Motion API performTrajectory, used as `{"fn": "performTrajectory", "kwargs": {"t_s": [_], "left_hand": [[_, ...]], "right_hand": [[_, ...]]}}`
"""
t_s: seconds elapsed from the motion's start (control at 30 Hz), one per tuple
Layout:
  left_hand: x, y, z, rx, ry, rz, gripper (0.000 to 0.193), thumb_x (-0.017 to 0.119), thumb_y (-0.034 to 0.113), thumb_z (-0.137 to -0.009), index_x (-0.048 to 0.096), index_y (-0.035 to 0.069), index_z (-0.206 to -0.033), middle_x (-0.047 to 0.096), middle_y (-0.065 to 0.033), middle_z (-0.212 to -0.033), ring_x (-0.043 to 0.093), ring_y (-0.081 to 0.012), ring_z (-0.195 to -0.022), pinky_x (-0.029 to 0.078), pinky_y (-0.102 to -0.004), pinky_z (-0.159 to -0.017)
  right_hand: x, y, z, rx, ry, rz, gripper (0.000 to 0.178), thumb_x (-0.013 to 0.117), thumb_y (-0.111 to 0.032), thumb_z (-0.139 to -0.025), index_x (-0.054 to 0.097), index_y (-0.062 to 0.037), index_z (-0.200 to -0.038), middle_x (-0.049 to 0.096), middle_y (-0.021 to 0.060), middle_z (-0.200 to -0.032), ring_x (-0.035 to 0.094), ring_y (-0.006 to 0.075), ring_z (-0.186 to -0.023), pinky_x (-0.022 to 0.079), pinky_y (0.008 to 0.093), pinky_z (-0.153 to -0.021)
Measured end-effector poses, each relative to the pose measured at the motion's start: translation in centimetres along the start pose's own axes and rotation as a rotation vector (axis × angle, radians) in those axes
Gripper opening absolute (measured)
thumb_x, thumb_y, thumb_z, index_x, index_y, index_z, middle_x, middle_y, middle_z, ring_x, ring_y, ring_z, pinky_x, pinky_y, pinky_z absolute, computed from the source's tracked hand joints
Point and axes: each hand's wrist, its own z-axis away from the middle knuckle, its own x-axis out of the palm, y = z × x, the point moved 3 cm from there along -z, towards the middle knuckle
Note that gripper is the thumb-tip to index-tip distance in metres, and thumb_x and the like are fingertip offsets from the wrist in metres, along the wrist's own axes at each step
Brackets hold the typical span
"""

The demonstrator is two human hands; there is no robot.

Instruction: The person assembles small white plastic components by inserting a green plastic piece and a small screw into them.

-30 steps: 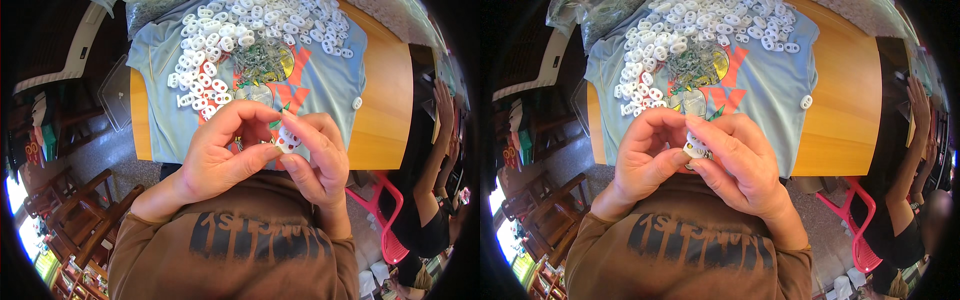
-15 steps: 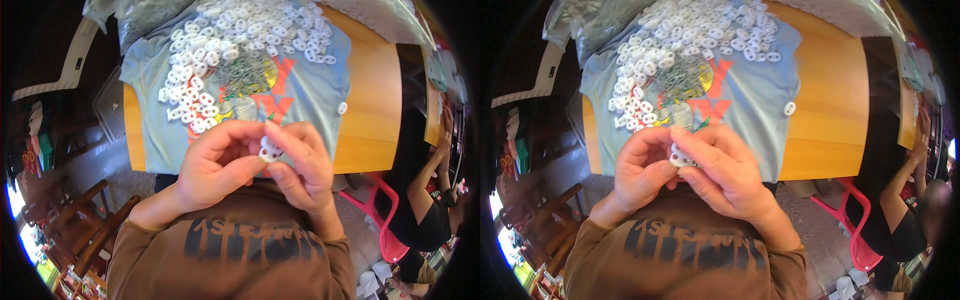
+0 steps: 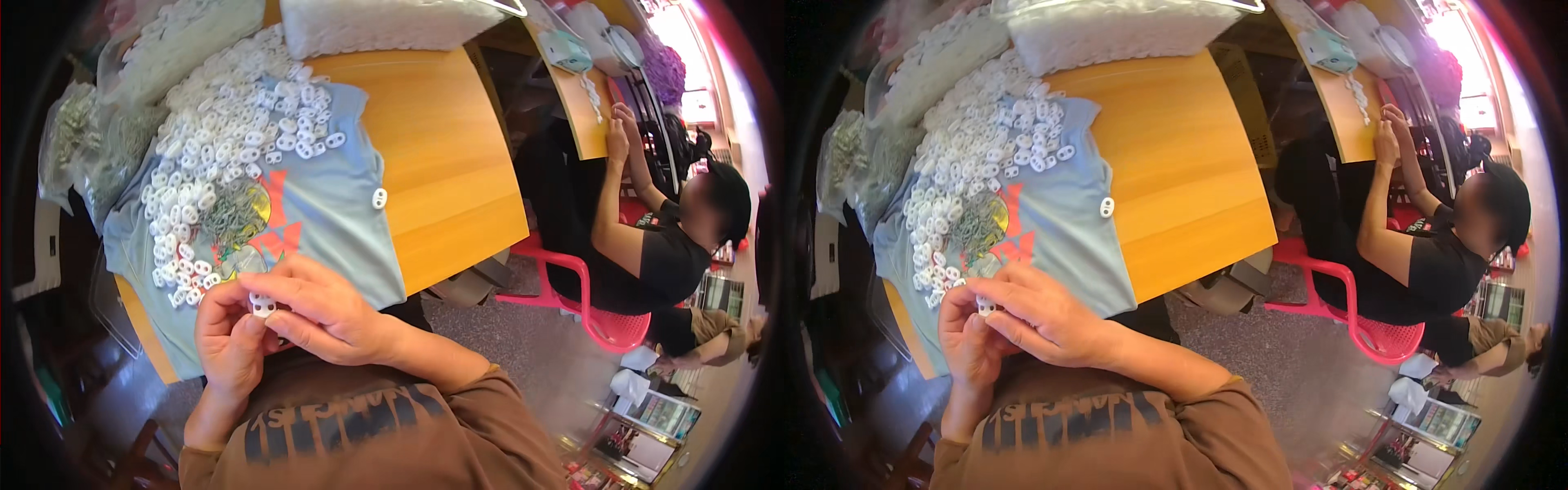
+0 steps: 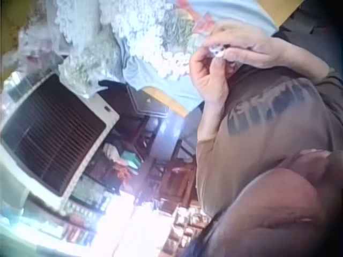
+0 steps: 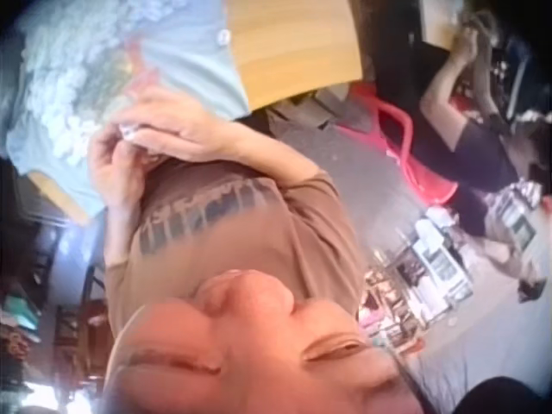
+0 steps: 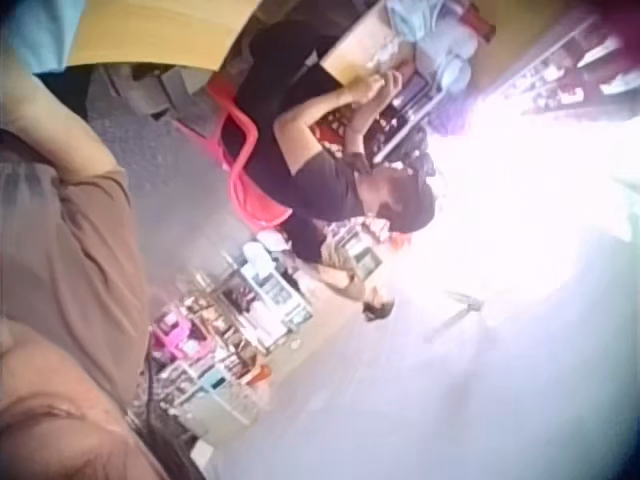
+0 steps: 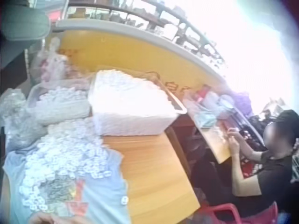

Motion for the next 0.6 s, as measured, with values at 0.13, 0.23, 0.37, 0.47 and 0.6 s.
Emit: {"fn": "performTrajectory", "kwargs": {"t_s": [0.13, 0.23, 0.37, 0.47, 0.6], "left_hand": [[0.0, -0.1, 0.4, -0.059, 0.090, -0.042, 0.028, 0.056, 0.012, -0.083, 0.045, 0.002, -0.107, 0.055, -0.0071, -0.085, 0.050, -0.0078, -0.060, 0.042, -0.0190, -0.050], [1.4, 0.1, -0.4, -0.042, -0.110, 0.045, 0.027, 0.054, 0.008, -0.085, 0.045, 0.002, -0.109, 0.054, -0.0054, -0.085, 0.050, -0.0067, -0.064, 0.042, -0.0180, -0.055], [2.0, 0.1, -0.8, -0.037, -0.193, 0.080, 0.028, 0.054, 0.008, -0.086, 0.044, 0.001, -0.111, 0.053, -0.0030, -0.085, 0.050, -0.0054, -0.067, 0.043, -0.0180, -0.057], [2.1, 0.5, -0.6, -0.056, -0.118, 0.078, 0.027, 0.054, 0.008, -0.085, 0.045, 0.001, -0.110, 0.053, -0.0026, -0.084, 0.050, -0.0053, -0.067, 0.043, -0.0177, -0.057], [1.2, 0.3, -0.5, -0.018, -0.139, 0.078, 0.027, 0.054, 0.007, -0.085, 0.045, 0.001, -0.110, 0.052, -0.0024, -0.083, 0.050, -0.0049, -0.066, 0.042, -0.0178, -0.056]], "right_hand": [[0.4, 0.4, 0.4, -0.007, 0.026, -0.048, 0.035, 0.051, -0.011, -0.084, 0.048, 0.0034, -0.117, 0.053, 0.0115, -0.087, 0.051, 0.0223, -0.078, 0.042, 0.0306, -0.071], [-0.9, -0.7, 0.4, -0.012, 0.067, 0.063, 0.034, 0.052, -0.007, -0.083, 0.047, 0.0048, -0.115, 0.053, 0.0133, -0.089, 0.049, 0.0253, -0.073, 0.041, 0.0322, -0.067], [-0.8, 0.1, 1.2, 0.077, 0.112, -0.100, 0.037, 0.051, -0.006, -0.084, 0.044, 0.0072, -0.118, 0.054, 0.0130, -0.091, 0.049, 0.0212, -0.070, 0.041, 0.0289, -0.064], [-0.5, 0.1, 1.0, 0.122, 0.061, -0.127, 0.037, 0.051, -0.005, -0.084, 0.044, 0.0069, -0.118, 0.053, 0.0130, -0.092, 0.049, 0.0195, -0.071, 0.041, 0.0273, -0.063], [-0.1, 0.0, 0.5, 0.060, 0.016, 0.007, 0.036, 0.050, -0.004, -0.084, 0.045, 0.0068, -0.117, 0.054, 0.0135, -0.093, 0.050, 0.0202, -0.071, 0.041, 0.0283, -0.064]]}}
